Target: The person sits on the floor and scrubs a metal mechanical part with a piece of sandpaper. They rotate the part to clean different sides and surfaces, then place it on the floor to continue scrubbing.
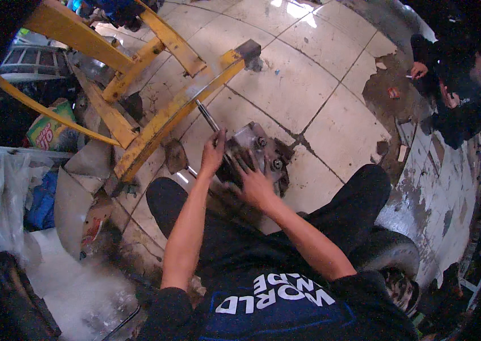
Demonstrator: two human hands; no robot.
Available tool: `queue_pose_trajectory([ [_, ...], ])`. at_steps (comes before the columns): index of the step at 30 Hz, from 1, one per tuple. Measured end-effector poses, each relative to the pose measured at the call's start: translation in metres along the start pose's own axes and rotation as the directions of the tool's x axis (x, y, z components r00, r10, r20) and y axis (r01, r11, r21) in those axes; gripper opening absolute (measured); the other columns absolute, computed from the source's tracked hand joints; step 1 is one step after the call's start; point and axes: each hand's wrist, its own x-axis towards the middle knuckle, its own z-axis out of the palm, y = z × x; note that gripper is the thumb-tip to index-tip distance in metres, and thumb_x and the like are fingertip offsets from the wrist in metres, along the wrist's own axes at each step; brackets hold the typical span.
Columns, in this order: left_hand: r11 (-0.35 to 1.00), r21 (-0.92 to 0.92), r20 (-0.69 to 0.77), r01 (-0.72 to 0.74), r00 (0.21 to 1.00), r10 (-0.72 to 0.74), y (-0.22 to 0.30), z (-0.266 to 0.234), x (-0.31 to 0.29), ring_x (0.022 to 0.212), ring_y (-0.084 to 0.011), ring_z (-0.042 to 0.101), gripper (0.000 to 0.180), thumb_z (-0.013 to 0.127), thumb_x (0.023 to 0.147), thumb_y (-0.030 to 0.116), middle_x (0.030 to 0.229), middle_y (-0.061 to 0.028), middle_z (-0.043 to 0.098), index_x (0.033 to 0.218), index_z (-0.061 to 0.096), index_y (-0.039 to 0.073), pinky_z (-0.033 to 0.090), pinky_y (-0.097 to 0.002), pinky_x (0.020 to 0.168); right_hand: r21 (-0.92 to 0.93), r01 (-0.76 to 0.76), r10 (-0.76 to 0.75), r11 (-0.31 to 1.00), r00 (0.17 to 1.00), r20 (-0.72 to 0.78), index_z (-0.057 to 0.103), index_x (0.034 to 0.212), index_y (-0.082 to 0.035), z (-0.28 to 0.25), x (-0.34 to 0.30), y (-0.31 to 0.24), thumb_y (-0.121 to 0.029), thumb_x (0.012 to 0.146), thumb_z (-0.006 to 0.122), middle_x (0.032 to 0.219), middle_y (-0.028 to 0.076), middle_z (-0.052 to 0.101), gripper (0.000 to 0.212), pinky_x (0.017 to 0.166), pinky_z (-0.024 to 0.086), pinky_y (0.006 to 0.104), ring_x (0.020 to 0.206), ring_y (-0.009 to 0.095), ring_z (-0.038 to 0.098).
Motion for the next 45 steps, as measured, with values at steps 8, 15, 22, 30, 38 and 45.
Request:
queue_pose_trajectory([
  [8, 0.926, 0.351, -0.234, 0.136, 0.971, -0.054, -0.037, 0.021, -0.026, 0.139, -0.0453, 0.034, 0.116, 0.074, 0.074, 0.063, 0.147, -0.034, 0.035, 0.148, 0.022, -0.011, 0.028, -0.0447, 0.117, -0.215, 0.089, -0.056, 0.973, 0.986, 0.156, 0.035, 0.152, -0.018, 0.007, -0.031, 0.032, -0.039, 0.089, 0.062, 0.156, 0.006, 0.036, 0.072, 0.117, 0.01, 0.0647, 0.149, 0.037, 0.017],
  [15, 0.842, 0.255, -0.334, 0.475, 0.861, -0.384, -0.03, 0.033, -0.037, 0.134, -0.0395, 0.044, 0.105, 0.067, 0.08, 0.061, 0.148, -0.0262, 0.041, 0.151, 0.024, -0.003, 0.034, -0.0463, 0.113, 0.028, 0.073, -0.073, 0.997, 0.997, -0.001, 0.046, 0.147, -0.023, 0.004, -0.007, 0.018, -0.02, 0.085, 0.062, 0.153, 0.003, 0.043, 0.065, 0.118, 0.016, 0.0618, 0.149, 0.037, 0.02],
  [22, 0.84, 0.275, -0.42, 0.467, 0.845, -0.332, -0.033, 0.047, -0.031, 0.141, -0.0397, 0.034, 0.102, 0.059, 0.085, 0.064, 0.149, -0.0286, 0.038, 0.151, 0.022, -0.006, 0.028, -0.0442, 0.117, -0.087, 0.219, -0.222, 0.972, 0.975, -0.029, 0.056, 0.138, -0.019, 0.001, -0.002, 0.033, -0.029, 0.084, 0.066, 0.139, 0.007, 0.058, 0.055, 0.117, 0.022, 0.056, 0.14, 0.039, 0.037],
  [30, 0.806, 0.324, -0.457, 0.495, 0.828, -0.324, -0.08, 0.067, -0.019, 0.144, -0.0406, 0.028, 0.096, 0.051, 0.091, 0.062, 0.153, -0.033, 0.027, 0.145, 0.028, -0.013, 0.025, -0.0458, 0.118, 0.056, 0.194, -0.188, 0.979, 0.978, -0.092, 0.05, 0.142, -0.011, -0.01, 0.01, 0.025, -0.03, 0.084, 0.064, 0.144, 0.009, 0.053, 0.062, 0.119, 0.016, 0.0541, 0.144, 0.034, 0.034],
  [38, 0.841, 0.317, -0.443, 0.439, 0.852, -0.278, -0.048, 0.064, -0.026, 0.145, -0.041, 0.026, 0.098, 0.048, 0.09, 0.063, 0.154, -0.0306, 0.027, 0.148, 0.023, -0.012, 0.019, -0.0485, 0.119, -0.019, 0.102, -0.104, 0.995, 0.991, -0.085, 0.031, 0.154, -0.011, 0.01, 0.004, 0.031, -0.031, 0.089, 0.057, 0.159, 0.008, 0.031, 0.073, 0.118, 0.019, 0.0518, 0.147, 0.033, 0.027],
  [45, 0.859, 0.212, -0.549, 0.466, 0.784, -0.29, -0.02, 0.06, -0.039, 0.142, -0.0441, 0.029, 0.095, 0.049, 0.09, 0.064, 0.151, -0.0318, 0.032, 0.145, 0.03, -0.012, 0.021, -0.0511, 0.118, 0.126, 0.057, -0.06, 0.99, 0.998, 0.02, 0.029, 0.154, -0.009, -0.008, -0.01, 0.035, -0.029, 0.086, 0.058, 0.159, 0.017, 0.028, 0.077, 0.12, 0.012, 0.0532, 0.148, 0.031, 0.024],
])
